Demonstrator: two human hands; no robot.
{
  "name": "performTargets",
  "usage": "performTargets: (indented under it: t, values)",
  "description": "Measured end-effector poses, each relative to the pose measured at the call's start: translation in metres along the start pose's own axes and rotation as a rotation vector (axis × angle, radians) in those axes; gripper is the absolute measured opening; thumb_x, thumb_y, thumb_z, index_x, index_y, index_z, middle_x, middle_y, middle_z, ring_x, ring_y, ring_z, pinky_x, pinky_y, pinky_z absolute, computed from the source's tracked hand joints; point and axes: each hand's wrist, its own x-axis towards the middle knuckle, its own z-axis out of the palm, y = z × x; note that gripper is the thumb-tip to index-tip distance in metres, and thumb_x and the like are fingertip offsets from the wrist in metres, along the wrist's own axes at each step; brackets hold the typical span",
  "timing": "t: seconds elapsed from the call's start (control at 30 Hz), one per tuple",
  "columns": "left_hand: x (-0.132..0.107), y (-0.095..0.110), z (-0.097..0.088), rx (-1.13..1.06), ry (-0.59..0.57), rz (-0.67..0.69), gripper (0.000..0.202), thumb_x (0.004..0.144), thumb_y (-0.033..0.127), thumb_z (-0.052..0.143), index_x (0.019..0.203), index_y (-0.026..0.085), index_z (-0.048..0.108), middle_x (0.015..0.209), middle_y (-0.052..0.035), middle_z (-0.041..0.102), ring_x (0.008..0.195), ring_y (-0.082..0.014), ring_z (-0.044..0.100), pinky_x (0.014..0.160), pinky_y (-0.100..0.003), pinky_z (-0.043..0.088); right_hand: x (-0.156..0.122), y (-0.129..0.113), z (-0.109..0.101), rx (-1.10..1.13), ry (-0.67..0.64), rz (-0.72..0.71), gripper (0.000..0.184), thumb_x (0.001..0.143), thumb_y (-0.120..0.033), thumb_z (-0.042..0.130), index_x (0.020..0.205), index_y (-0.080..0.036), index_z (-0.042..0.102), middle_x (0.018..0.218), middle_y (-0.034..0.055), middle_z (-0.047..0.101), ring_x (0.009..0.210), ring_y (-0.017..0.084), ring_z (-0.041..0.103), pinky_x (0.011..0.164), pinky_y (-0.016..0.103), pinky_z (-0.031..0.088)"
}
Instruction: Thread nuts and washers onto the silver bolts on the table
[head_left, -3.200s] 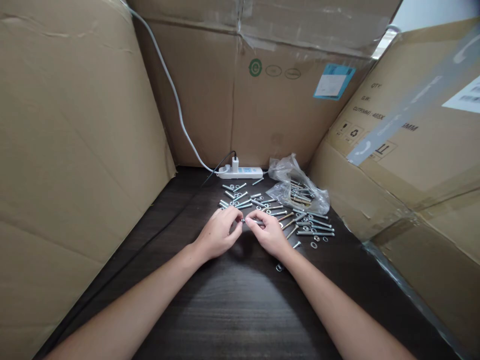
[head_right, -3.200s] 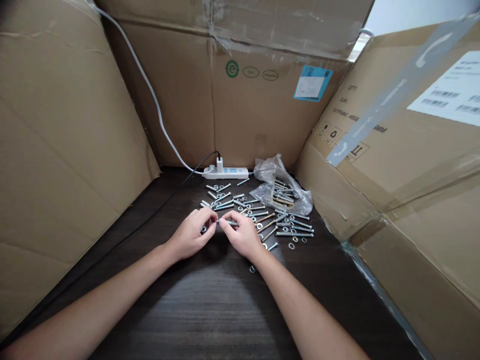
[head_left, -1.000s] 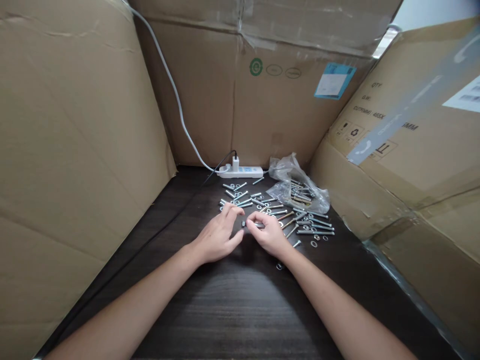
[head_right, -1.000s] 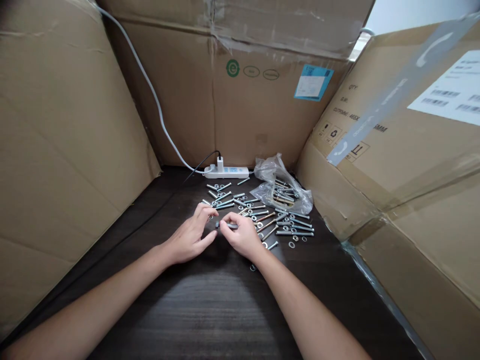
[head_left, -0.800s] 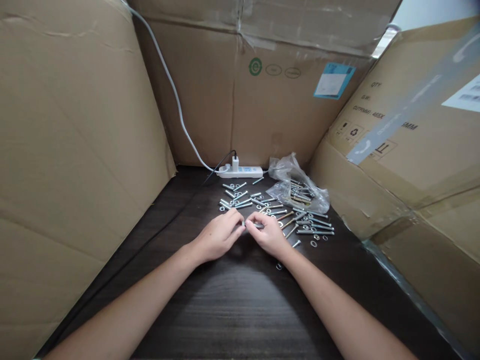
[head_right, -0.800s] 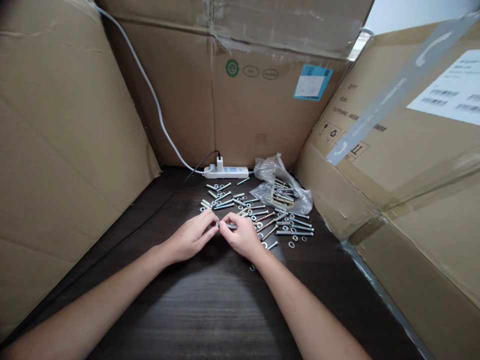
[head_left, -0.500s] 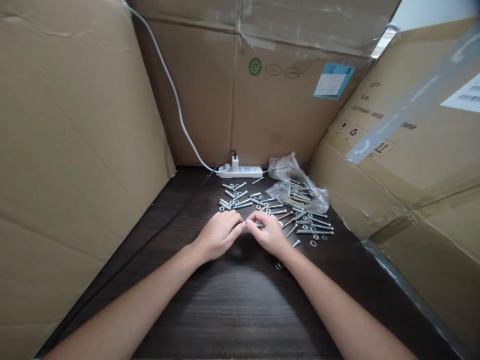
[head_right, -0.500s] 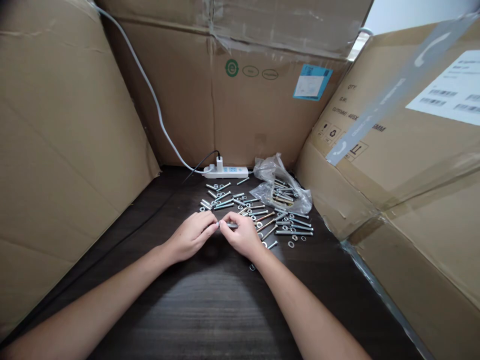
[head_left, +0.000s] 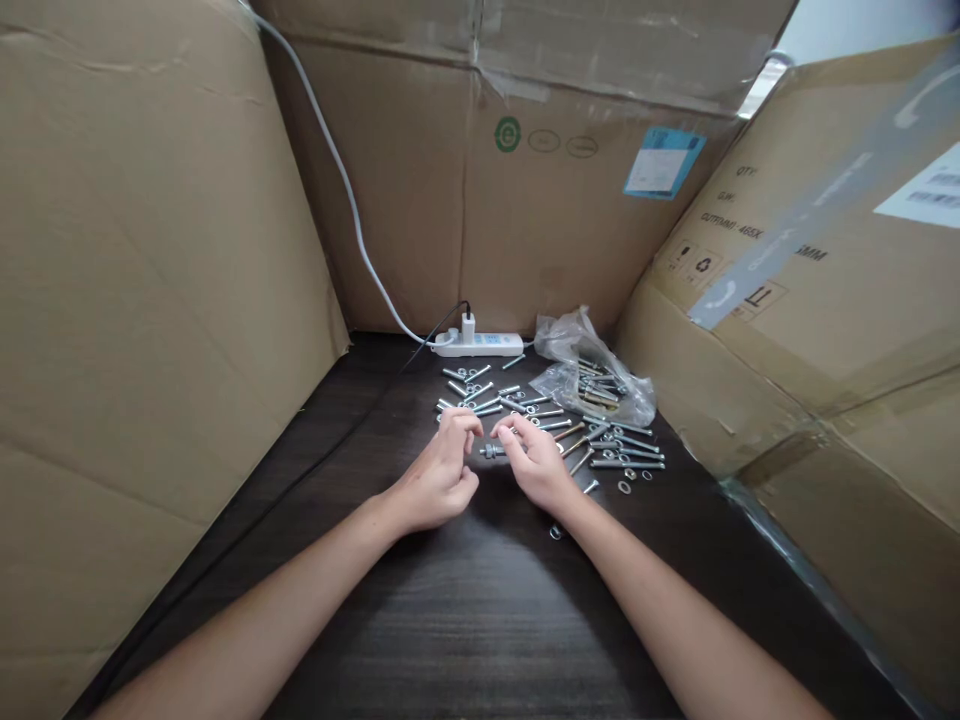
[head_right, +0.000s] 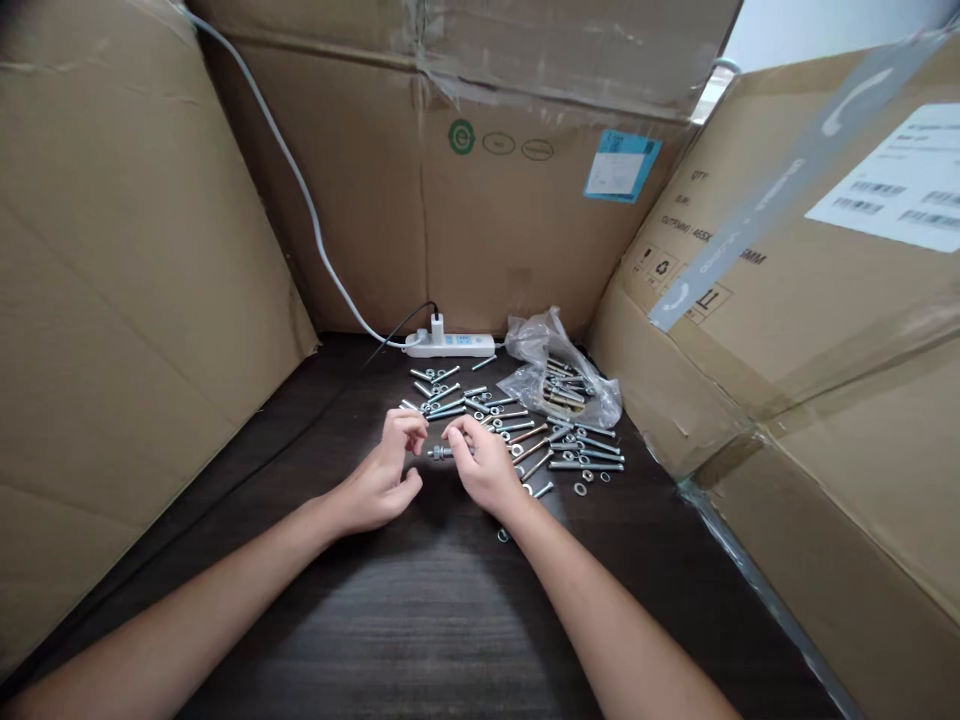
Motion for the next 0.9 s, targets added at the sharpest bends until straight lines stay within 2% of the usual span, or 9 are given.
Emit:
performTargets:
  t: [0.13,0.23,0.3,0.4,0.5,0.63,0.73,0.8,0.9]
  values:
    - [0.001,-0.002,0.001,0.068,-0.102,-0.108,0.011,0.087,0.020,0.038,0.093,0.019,0.048,0.089,-0.0032,0.050,0.080,-0.0168,0.046,0.076,-0.032,0.039,-0.001,0.000,0.001,-0.050,-0.002,-0.007,0.022,0.091,-0.032,0.039,0.086,-0.019,0.056,0.076,0.0004,0.061,0.064,0.012,0.054,0.060,0.022,0.039]
    - [0.001,-0.004,0.002,0.081,-0.195,-0.121,0.021,0.092,0.024,0.032,0.079,0.019,0.048,0.078,-0.0012,0.051,0.074,-0.0158,0.046,0.073,-0.029,0.039,0.000,0.000,0.000,-0.095,0.002,-0.004,0.022,0.091,-0.031,0.039,0.086,-0.019,0.056,0.073,-0.0004,0.060,0.060,0.012,0.053,0.059,0.022,0.038]
    - [0.001,-0.004,0.002,0.032,-0.148,-0.132,0.008,0.088,0.022,0.039,0.090,0.019,0.047,0.086,-0.0021,0.050,0.074,-0.0149,0.046,0.072,-0.028,0.040,0.002,0.000,-0.002,-0.107,0.021,0.001,0.022,0.092,-0.031,0.038,0.086,-0.019,0.056,0.071,-0.0010,0.059,0.058,0.012,0.052,0.059,0.022,0.038]
    - [0.001,0.003,0.000,-0.034,-0.088,-0.162,0.024,0.083,0.019,0.045,0.106,0.018,0.043,0.095,-0.0044,0.050,0.079,-0.0153,0.049,0.077,-0.028,0.042,0.002,0.000,-0.003,-0.122,0.031,-0.001,0.022,0.092,-0.030,0.037,0.086,-0.020,0.055,0.068,-0.0017,0.058,0.058,0.012,0.052,0.059,0.021,0.037]
    - [0.004,0.010,0.000,-0.112,-0.200,-0.212,0.023,0.089,0.028,0.039,0.109,0.020,0.047,0.102,-0.0048,0.057,0.089,-0.0172,0.054,0.082,-0.028,0.042,-0.001,-0.004,0.001,-0.161,0.013,-0.012,0.021,0.092,-0.031,0.038,0.086,-0.020,0.055,0.066,-0.0025,0.058,0.058,0.012,0.054,0.059,0.021,0.037]
    - [0.008,0.009,0.004,-0.041,-0.249,-0.290,0.027,0.093,0.036,0.033,0.107,0.021,0.051,0.095,-0.0044,0.062,0.083,-0.0189,0.057,0.076,-0.029,0.043,0.004,-0.011,0.000,-0.242,-0.058,-0.044,0.020,0.094,-0.030,0.036,0.093,-0.021,0.055,0.067,-0.0034,0.061,0.058,0.012,0.056,0.057,0.020,0.039]
    - [0.008,0.002,0.003,-0.027,-0.238,-0.332,0.029,0.094,0.039,0.030,0.092,0.020,0.051,0.080,-0.0010,0.058,0.073,-0.0166,0.055,0.070,-0.027,0.041,0.027,-0.002,-0.030,-0.437,-0.075,-0.085,0.020,0.091,-0.035,0.044,0.087,-0.023,0.060,0.074,-0.0028,0.064,0.069,0.013,0.059,0.063,0.022,0.042]
    - [0.006,-0.002,0.002,-0.030,-0.202,-0.373,0.029,0.094,0.040,0.029,0.087,0.020,0.048,0.073,0.0016,0.053,0.068,-0.0147,0.052,0.067,-0.025,0.039,0.051,0.017,-0.068,-0.513,0.019,-0.028,0.025,0.090,-0.033,0.042,0.081,-0.021,0.061,0.080,0.0016,0.064,0.078,0.017,0.058,0.072,0.026,0.043]
    - [0.003,-0.007,0.001,-0.033,-0.199,-0.384,0.028,0.094,0.041,0.030,0.085,0.020,0.046,0.071,0.0027,0.050,0.067,-0.0134,0.050,0.066,-0.024,0.037,0.086,0.057,-0.129,-0.646,0.240,0.136,0.030,0.090,-0.022,0.033,0.096,-0.015,0.062,0.097,0.0109,0.062,0.096,0.023,0.054,0.088,0.036,0.039]
